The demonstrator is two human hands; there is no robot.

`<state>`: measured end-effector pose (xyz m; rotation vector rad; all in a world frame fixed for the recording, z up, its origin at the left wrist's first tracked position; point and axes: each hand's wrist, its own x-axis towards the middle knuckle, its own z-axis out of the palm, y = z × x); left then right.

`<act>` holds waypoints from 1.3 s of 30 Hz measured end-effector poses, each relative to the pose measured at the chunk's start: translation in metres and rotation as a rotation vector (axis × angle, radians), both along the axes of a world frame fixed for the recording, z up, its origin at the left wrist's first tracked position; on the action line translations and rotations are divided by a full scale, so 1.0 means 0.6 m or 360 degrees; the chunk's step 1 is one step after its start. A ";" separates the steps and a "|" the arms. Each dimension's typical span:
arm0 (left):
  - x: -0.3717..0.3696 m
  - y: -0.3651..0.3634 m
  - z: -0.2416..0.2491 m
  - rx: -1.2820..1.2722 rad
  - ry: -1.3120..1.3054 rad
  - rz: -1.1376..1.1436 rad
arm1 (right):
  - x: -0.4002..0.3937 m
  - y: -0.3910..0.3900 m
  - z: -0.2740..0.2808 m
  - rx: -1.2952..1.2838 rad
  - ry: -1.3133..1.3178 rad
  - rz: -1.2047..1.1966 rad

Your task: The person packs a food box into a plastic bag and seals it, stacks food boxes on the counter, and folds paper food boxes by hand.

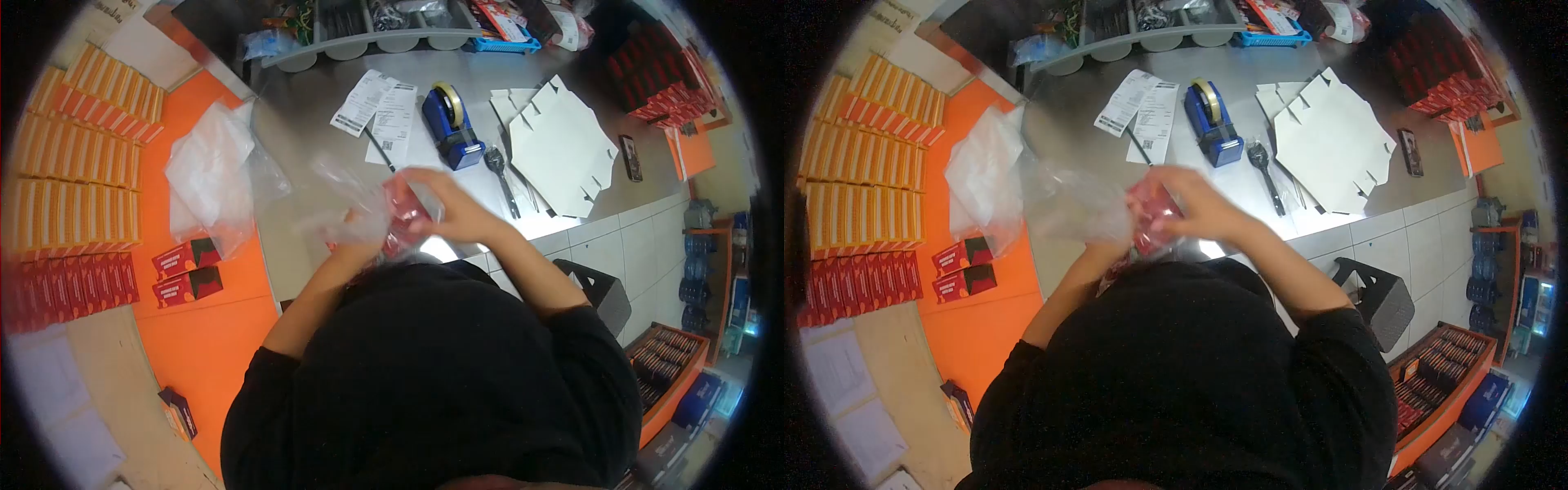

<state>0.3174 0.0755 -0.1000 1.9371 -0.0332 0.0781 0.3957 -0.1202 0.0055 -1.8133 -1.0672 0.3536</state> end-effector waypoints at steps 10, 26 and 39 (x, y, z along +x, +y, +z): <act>0.034 0.115 0.066 0.0812 -0.0182 0.0346 | 0.064 -0.190 -0.139 -0.0943 -0.0288 -0.1346; 0.043 0.035 0.137 0.0367 -0.0349 0.0357 | 0.061 -0.205 -0.179 -0.1212 -0.0114 -0.1449; 0.079 0.193 0.159 -0.0586 0.0470 -0.0208 | 0.038 -0.250 -0.119 -0.0961 0.0277 -0.1528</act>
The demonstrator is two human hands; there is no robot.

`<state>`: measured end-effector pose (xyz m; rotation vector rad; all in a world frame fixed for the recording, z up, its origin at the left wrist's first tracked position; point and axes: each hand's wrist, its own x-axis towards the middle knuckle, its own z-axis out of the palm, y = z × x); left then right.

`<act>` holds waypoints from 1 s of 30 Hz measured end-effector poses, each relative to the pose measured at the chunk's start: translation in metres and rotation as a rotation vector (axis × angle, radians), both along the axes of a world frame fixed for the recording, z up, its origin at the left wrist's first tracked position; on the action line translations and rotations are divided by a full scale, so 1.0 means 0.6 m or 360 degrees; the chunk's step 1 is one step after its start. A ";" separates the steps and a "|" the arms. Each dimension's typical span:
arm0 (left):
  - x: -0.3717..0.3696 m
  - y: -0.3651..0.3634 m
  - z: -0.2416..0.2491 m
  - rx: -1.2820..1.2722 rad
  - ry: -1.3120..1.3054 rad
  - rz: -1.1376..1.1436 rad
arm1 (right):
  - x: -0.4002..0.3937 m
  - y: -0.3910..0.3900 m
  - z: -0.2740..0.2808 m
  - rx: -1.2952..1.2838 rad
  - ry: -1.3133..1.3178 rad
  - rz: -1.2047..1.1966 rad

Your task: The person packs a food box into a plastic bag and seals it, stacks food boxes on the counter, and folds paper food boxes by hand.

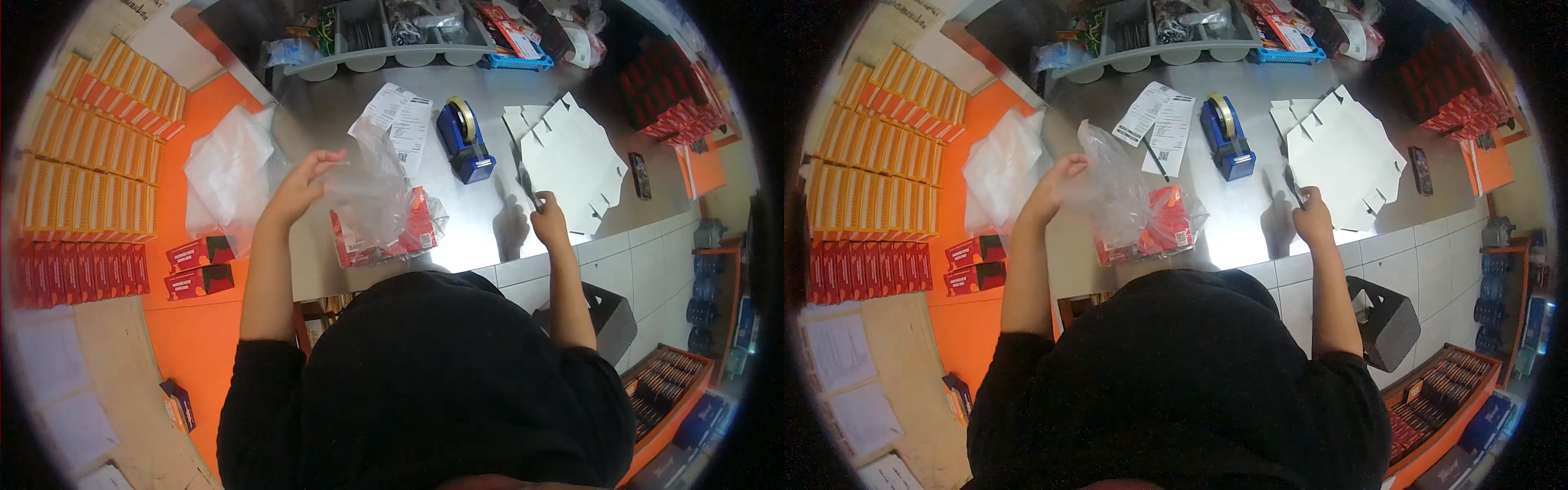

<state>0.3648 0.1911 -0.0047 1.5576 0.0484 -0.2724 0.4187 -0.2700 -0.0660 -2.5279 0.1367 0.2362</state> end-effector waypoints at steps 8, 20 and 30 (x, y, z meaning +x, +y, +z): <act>-0.001 -0.017 -0.106 0.0350 -0.0461 0.0672 | -0.018 0.041 0.087 0.0254 -0.0205 0.0115; -0.129 -0.120 0.211 0.0887 -0.0949 0.0654 | -0.040 0.239 0.269 0.1670 -0.0074 0.1065; -0.165 -0.088 0.208 0.0307 -0.0675 0.0478 | -0.044 0.269 0.422 0.2463 -0.0641 0.2003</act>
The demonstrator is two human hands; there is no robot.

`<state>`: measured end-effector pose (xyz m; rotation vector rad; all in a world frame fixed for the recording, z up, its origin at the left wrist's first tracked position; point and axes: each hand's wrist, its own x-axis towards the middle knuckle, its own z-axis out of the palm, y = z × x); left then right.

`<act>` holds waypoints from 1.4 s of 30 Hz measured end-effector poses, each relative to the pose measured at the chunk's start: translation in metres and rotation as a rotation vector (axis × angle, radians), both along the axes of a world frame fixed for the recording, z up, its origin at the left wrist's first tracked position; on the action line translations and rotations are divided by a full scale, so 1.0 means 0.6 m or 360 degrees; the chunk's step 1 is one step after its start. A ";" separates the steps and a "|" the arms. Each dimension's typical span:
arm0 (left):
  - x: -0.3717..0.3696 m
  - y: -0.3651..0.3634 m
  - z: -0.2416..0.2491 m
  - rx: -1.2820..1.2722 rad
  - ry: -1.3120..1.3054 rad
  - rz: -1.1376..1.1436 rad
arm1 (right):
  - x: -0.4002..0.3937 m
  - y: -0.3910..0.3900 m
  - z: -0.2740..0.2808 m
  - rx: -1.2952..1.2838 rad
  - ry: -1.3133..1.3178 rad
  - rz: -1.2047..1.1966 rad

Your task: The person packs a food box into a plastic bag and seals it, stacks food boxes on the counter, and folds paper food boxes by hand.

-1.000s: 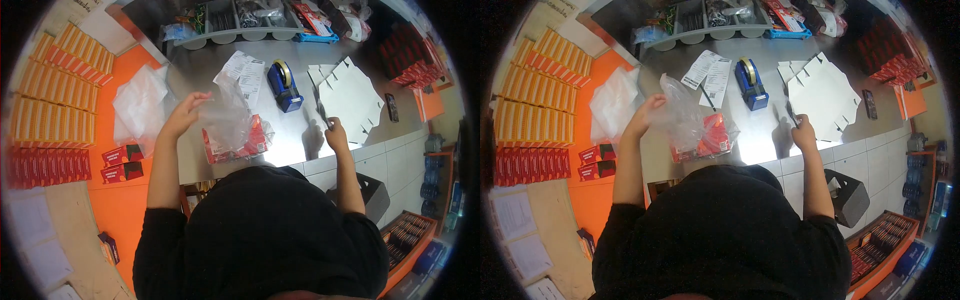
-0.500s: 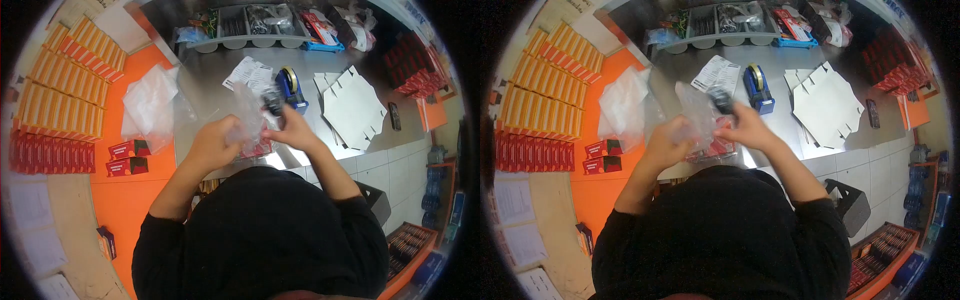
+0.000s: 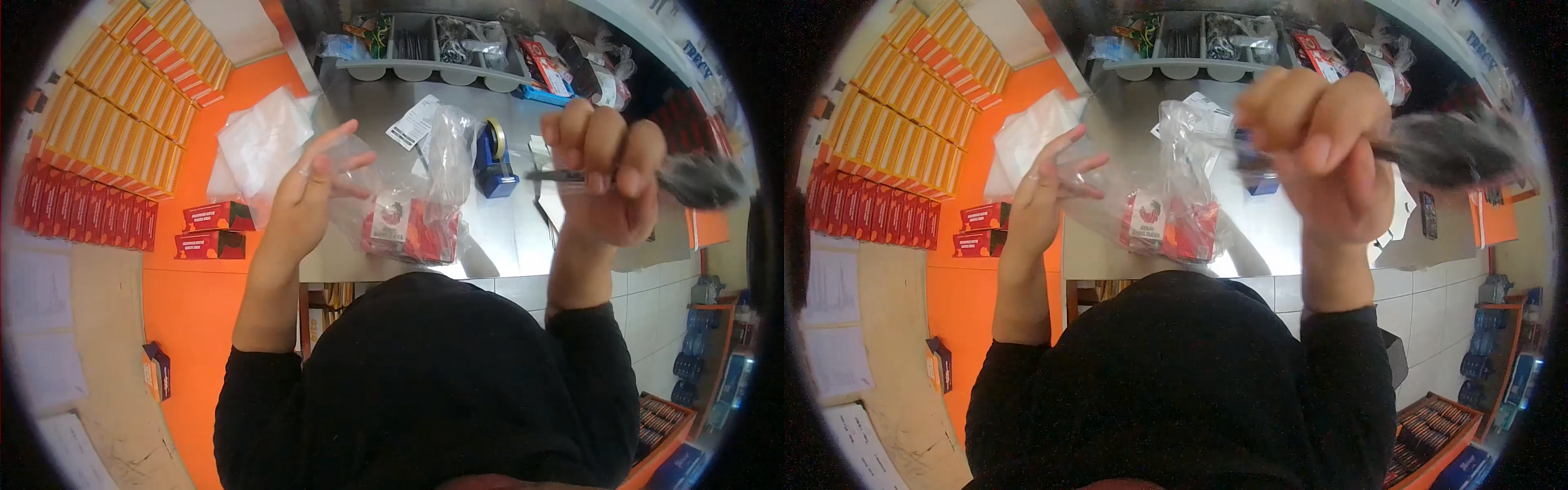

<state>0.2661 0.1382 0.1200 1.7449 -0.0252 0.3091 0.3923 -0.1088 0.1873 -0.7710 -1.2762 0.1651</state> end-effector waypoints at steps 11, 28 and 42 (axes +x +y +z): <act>-0.048 -0.017 0.003 0.0064 -0.0259 -0.0036 | -0.041 0.107 -0.340 -0.2615 -0.0898 0.0555; -0.080 -0.021 -0.011 -0.0185 -0.0096 -0.0321 | -0.142 0.111 -0.465 -0.2355 -0.1152 0.0098; -0.096 0.007 0.074 -0.0116 -0.0090 -0.0346 | -0.120 -0.008 0.077 -0.2655 -0.1885 -0.0064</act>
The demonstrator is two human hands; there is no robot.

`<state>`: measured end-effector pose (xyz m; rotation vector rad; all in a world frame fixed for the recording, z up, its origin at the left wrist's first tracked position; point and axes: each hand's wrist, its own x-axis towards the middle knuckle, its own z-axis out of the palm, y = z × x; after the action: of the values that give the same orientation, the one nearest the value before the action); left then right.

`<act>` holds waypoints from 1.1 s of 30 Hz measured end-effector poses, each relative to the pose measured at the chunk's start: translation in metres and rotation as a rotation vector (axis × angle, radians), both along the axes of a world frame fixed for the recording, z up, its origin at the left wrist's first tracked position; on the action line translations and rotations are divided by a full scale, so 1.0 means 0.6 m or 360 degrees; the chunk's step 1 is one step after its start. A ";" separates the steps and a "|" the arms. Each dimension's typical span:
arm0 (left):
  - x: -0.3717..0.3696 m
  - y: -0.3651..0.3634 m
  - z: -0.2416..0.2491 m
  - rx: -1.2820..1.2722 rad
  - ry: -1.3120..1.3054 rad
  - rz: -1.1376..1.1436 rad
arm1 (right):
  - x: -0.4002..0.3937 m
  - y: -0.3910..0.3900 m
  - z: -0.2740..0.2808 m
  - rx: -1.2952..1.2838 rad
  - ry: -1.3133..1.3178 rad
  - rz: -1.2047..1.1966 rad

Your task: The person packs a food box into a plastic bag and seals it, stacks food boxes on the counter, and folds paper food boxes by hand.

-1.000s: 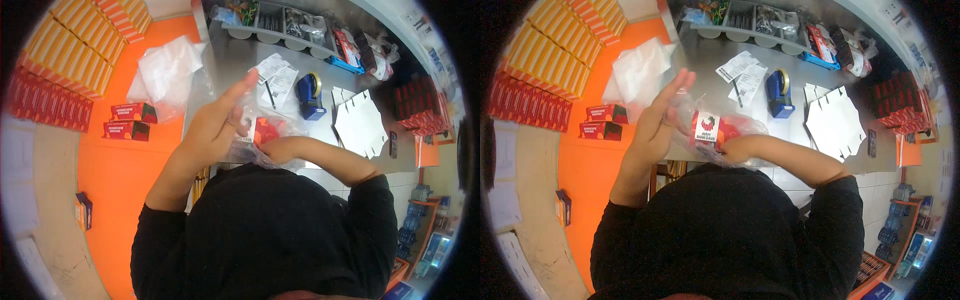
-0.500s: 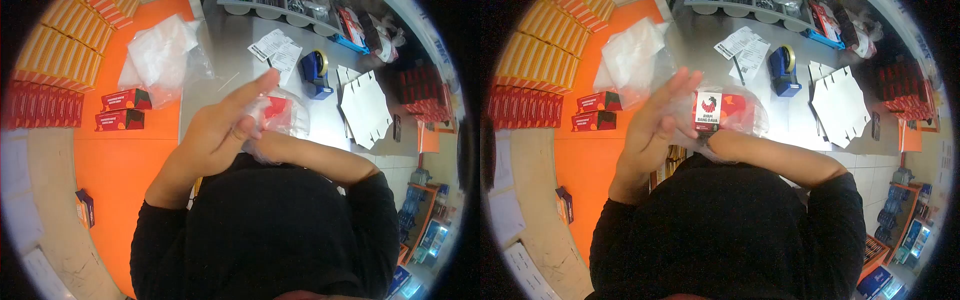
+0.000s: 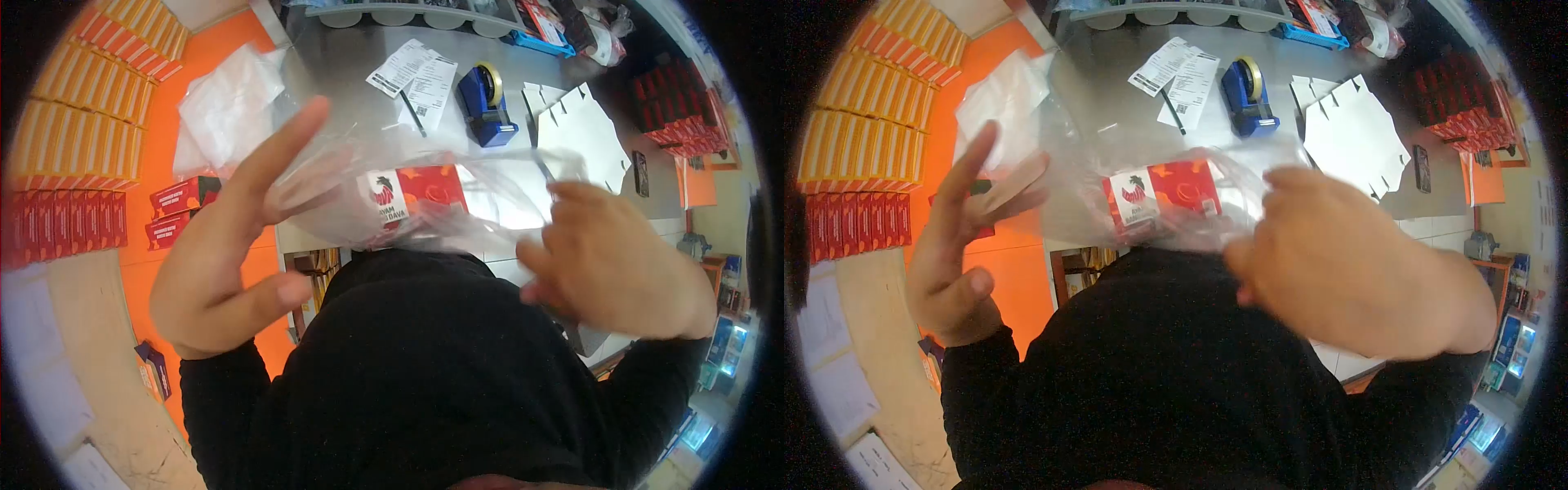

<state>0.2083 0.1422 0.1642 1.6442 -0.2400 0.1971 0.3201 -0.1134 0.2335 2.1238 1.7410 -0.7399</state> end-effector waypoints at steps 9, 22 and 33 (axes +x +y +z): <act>0.017 0.098 -0.108 0.0892 0.0545 -0.0279 | 0.095 -0.288 -0.272 0.0828 0.0135 -0.1141; 0.123 -0.120 -0.430 0.0862 0.0182 -0.0488 | 0.059 -0.032 -0.451 0.1500 0.0757 -0.0807; 0.160 -0.188 -0.325 0.1428 -0.0248 -0.0667 | 0.106 -0.006 -0.346 0.1125 0.0996 0.0023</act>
<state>0.3042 0.0296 -0.0307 2.4092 -0.8766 -0.1316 0.3838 -0.1171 0.0258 2.4635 2.6606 -0.9618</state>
